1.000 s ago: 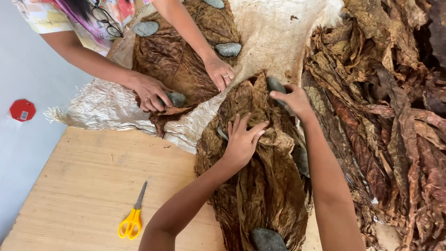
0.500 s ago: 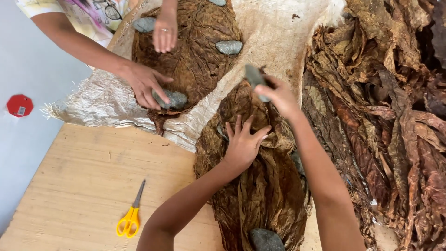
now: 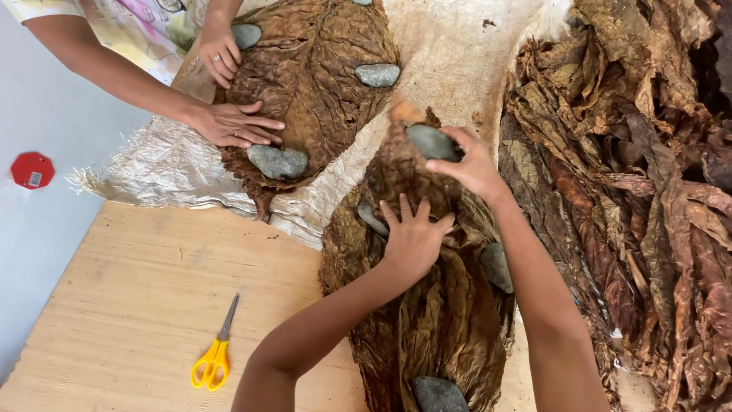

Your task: Removing the central stems from large dried leaves and flattening them on a table using stones as weights.

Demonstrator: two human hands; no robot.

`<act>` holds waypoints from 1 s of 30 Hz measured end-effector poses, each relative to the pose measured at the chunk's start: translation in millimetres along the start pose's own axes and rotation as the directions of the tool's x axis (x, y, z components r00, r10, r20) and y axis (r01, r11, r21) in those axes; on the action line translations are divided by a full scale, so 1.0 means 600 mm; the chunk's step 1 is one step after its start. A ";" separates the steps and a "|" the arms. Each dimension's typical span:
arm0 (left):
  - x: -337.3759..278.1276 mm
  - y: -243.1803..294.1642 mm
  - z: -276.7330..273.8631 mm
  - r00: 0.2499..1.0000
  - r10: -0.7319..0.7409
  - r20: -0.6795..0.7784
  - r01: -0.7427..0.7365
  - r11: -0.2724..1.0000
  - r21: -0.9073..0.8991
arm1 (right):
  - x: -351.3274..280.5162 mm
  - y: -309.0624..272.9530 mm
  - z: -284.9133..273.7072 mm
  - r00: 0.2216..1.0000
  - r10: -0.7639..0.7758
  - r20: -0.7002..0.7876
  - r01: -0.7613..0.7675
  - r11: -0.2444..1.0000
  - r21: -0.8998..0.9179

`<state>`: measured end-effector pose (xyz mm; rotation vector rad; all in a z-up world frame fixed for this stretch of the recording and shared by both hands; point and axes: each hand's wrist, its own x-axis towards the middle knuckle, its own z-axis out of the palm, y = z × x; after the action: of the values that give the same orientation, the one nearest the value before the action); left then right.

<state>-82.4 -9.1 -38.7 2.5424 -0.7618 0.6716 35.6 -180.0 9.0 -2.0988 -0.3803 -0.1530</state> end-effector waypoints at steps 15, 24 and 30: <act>0.025 0.004 0.004 0.974 0.050 0.223 -0.017 0.989 -0.144 | -0.024 0.036 -0.031 0.991 -0.017 -0.134 -0.010 0.981 -0.194; 0.010 0.003 0.024 0.950 0.015 0.310 0.014 0.996 -0.092 | -0.020 0.019 0.015 0.982 0.072 0.175 0.013 0.896 -0.444; 0.008 0.006 0.018 0.958 0.031 0.285 -0.014 0.998 -0.063 | 0.015 0.042 0.011 0.976 0.201 0.077 -0.120 0.806 -0.580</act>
<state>-77.7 -18.9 -43.9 2.6095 -0.8918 0.2830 52.3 -184.9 -12.7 -2.7426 -0.2485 -0.0203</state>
